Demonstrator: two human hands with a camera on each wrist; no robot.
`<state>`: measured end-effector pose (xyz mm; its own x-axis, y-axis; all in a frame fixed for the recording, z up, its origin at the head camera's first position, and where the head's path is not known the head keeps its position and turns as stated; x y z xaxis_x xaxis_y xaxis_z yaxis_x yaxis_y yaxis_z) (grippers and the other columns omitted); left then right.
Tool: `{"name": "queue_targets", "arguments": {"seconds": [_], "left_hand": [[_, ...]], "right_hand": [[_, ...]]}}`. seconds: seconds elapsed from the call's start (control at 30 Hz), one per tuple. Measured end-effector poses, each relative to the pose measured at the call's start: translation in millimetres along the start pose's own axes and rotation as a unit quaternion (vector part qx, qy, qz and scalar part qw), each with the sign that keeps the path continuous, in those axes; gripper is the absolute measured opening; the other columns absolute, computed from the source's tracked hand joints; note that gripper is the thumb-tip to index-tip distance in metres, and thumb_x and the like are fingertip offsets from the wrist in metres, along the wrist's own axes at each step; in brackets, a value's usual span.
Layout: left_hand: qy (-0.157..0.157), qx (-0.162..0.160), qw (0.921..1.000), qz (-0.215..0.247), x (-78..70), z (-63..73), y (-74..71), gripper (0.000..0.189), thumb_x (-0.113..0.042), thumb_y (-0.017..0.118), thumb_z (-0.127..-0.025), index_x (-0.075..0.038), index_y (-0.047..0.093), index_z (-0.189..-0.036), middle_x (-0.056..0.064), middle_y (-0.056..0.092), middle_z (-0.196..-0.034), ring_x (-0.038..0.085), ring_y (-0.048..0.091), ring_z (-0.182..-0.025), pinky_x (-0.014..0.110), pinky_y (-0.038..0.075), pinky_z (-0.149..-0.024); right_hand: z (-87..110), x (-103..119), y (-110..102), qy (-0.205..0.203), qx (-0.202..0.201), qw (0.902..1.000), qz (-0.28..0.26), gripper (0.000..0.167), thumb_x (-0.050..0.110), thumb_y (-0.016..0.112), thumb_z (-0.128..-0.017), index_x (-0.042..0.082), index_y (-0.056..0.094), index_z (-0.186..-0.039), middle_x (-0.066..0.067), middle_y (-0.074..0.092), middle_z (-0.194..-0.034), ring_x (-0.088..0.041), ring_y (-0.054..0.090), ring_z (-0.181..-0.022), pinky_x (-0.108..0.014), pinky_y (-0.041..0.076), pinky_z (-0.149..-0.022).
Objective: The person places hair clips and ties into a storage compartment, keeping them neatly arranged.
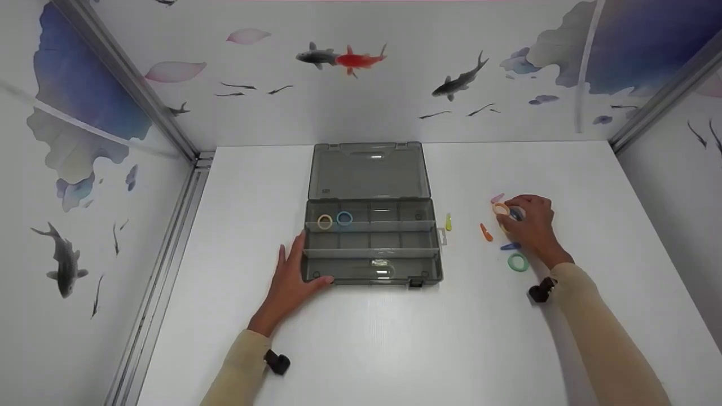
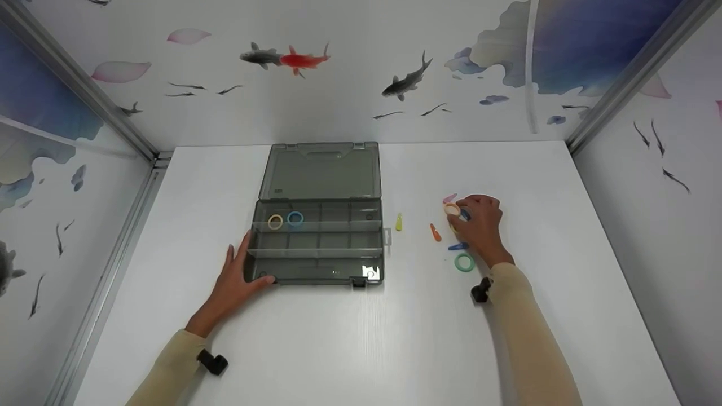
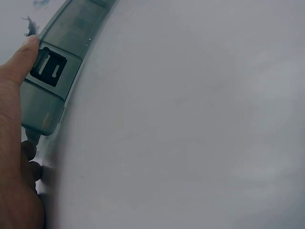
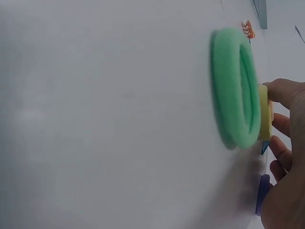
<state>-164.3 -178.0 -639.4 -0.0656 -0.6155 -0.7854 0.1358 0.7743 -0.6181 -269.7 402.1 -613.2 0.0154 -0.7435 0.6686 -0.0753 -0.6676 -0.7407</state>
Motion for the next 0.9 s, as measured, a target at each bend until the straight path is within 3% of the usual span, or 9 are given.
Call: {"name": "queue_targets", "arguments": {"seconds": [0.3, 0.73, 0.9], "left_hand": [[-0.001, -0.002, 1.0, 0.004, 0.9, -1.9, 0.7, 0.123, -0.068, 0.086, -0.088, -0.042, 0.007, -0.178, 0.001, 0.014, -0.185, 0.047, -0.008, -0.169, 0.081, 0.019, -0.125], [-0.003, 0.002, 1.0, 0.002, 0.9, -1.5, 0.5, 0.122, -0.072, 0.083, -0.088, -0.04, 0.007, -0.178, 0.003, 0.013, -0.185, 0.046, -0.009, -0.168, 0.08, 0.019, -0.125], [-0.004, 0.003, 1.0, 0.005, -1.1, -0.6, -0.4, 0.124, -0.073, 0.083, -0.087, -0.038, 0.008, -0.179, 0.003, 0.014, -0.185, 0.046, -0.009, -0.169, 0.079, 0.02, -0.125]], "right_hand": [[-0.4, -0.1, -1.5, -0.007, -0.005, 1.0, 0.005, 0.04, 0.022, 0.078, -0.104, -0.007, 0.071, -0.131, -0.032, 0.05, -0.147, -0.053, 0.027, -0.147, -0.078, 0.018, -0.117], [0.3, 21.5, -1.9, -0.07, -0.027, 0.9971, -0.008, 0.033, 0.012, 0.081, -0.1, -0.011, 0.073, -0.122, -0.034, 0.056, -0.142, -0.056, 0.033, -0.143, -0.08, 0.017, -0.114], [2.8, 30.3, 2.5, -0.075, -0.03, 0.9966, -0.017, 0.031, 0.016, 0.083, -0.099, -0.004, 0.077, -0.122, -0.027, 0.058, -0.144, -0.052, 0.034, -0.145, -0.082, 0.02, -0.111]]}}
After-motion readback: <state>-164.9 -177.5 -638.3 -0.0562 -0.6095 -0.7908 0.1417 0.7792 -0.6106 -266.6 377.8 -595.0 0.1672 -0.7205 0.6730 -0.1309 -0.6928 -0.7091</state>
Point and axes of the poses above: each hand's wrist, its own z-axis away from the middle knuckle, its own y-axis out of the palm, x = y × z, the point moved 5 cm from there along -z, towards the middle knuckle
